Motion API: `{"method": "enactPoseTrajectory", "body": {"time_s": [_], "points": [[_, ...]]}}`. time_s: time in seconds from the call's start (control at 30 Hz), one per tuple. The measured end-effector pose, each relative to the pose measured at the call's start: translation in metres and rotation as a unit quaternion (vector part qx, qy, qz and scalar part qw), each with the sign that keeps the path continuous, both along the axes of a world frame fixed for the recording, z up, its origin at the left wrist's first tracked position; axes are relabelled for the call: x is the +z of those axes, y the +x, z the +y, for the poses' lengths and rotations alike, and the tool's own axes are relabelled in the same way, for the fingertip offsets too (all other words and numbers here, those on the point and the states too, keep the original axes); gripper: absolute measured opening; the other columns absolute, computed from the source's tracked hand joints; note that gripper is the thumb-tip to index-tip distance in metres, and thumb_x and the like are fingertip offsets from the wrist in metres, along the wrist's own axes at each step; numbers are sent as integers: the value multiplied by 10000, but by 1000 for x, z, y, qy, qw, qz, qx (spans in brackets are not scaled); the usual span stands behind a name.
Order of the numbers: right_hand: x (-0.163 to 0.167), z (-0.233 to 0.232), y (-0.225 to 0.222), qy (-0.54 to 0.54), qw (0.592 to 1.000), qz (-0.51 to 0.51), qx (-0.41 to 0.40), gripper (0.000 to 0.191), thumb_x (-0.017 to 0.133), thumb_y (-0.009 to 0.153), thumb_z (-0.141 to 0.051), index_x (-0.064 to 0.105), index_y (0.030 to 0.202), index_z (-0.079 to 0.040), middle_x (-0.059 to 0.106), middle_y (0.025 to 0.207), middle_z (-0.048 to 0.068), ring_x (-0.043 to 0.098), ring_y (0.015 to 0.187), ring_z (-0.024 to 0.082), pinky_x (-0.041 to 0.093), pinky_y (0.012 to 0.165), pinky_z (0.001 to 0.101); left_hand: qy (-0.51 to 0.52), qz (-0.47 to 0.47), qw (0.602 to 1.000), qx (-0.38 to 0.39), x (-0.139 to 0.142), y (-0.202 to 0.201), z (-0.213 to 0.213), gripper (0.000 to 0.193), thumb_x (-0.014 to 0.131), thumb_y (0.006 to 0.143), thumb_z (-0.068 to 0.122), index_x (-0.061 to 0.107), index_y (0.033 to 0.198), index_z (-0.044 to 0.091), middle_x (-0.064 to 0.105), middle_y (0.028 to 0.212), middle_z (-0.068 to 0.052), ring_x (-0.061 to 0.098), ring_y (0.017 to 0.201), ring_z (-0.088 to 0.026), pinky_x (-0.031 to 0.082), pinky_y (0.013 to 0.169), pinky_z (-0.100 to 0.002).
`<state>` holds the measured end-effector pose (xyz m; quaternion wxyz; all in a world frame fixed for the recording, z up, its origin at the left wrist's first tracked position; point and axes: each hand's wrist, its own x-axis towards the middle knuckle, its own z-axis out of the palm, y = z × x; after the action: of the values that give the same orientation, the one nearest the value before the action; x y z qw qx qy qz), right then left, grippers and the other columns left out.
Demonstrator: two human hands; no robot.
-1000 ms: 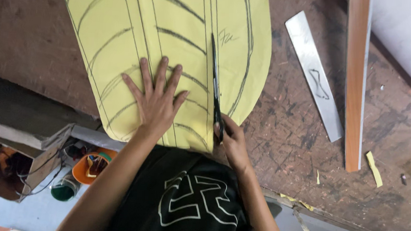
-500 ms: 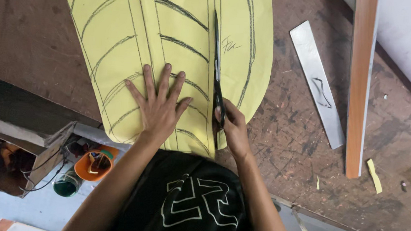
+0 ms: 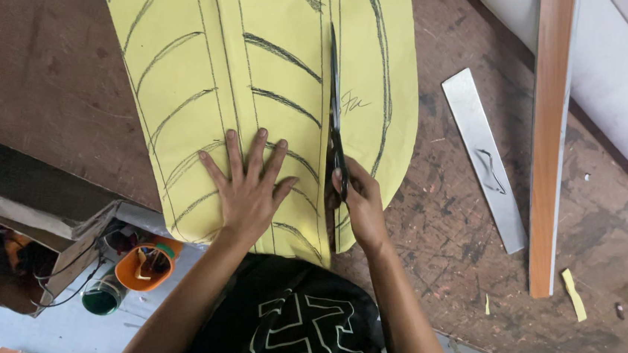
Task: The person traces over pre-drawn curved lines on a large yellow paper pattern laid on a workbench using a marker, repositioning the paper as they work. They then pick up scissors and cut the paper along the traced lines, separating cut pieces and setting scraps aside.
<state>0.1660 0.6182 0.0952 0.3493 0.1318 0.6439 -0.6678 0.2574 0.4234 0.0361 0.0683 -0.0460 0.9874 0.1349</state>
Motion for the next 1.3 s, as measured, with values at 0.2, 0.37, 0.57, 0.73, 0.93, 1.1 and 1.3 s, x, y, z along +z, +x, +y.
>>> {"method": "enactPoseTrajectory", "body": {"time_s": [0.2, 0.37, 0.57, 0.73, 0.93, 1.1, 1.3], "points": [[5, -8, -18, 5, 1000, -17, -9, 333, 601, 1038, -244, 642, 1257, 3, 583, 743, -20, 548, 642, 83, 447, 590, 256, 16, 5, 1000, 4, 1, -3, 0, 709, 578, 1020, 585, 403, 1620, 251, 184, 1728, -73, 26, 1578, -479, -43, 1111, -858], [3, -16, -38, -16, 1000, -5, -4, 329, 577, 1049, -247, 644, 1257, -1, 604, 738, -3, 557, 632, 84, 459, 590, 256, -5, 1, 1000, -10, 1, -6, 0, 731, 566, 1010, 605, 388, 1622, 247, 173, 1716, -88, 28, 1560, -494, -34, 1090, -873], [-1, -24, -56, -1, 1000, -23, -7, 334, 584, 1029, -219, 641, 1283, -9, 619, 730, 14, 551, 609, 87, 450, 569, 258, -15, -6, 1000, -6, 0, -9, -1, 715, 578, 1008, 596, 376, 1612, 270, 173, 1715, -74, 39, 1569, -487, -8, 1103, -881], [-7, -28, -73, 3, 1000, -23, -10, 310, 580, 1042, -221, 646, 1235, 12, 611, 707, 29, 541, 581, 96, 452, 550, 267, -6, -25, 1000, -6, -2, -8, -1, 721, 573, 988, 600, 383, 1602, 274, 169, 1709, -88, 53, 1551, -505, 7, 1082, -889], [-9, -39, -94, -23, 999, -18, -29, 267, 597, 1036, -180, 645, 1205, 21, 618, 730, 36, 545, 600, 102, 456, 563, 268, -28, 5, 1000, -3, -2, -11, -2, 711, 553, 1004, 617, 382, 1608, 283, 190, 1706, -83, 62, 1556, -494, 18, 1093, -886], [-9, -43, -107, -9, 1000, -12, -10, 264, 582, 1041, -201, 642, 1208, -5, 593, 740, 23, 559, 612, 103, 447, 557, 272, -19, -20, 1000, -5, -3, -11, -2, 702, 554, 998, 611, 381, 1594, 284, 210, 1696, -87, 68, 1549, -500, 21, 1085, -888], [-5, -53, -125, 0, 1000, -16, -13, 302, 575, 1065, -214, 648, 1210, 41, 601, 733, 25, 555, 619, 102, 450, 570, 267, -12, -4, 1000, -2, -6, -12, -3, 729, 566, 991, 612, 344, 1601, 281, 154, 1701, -74, 58, 1547, -494, 18, 1087, -887]]}}
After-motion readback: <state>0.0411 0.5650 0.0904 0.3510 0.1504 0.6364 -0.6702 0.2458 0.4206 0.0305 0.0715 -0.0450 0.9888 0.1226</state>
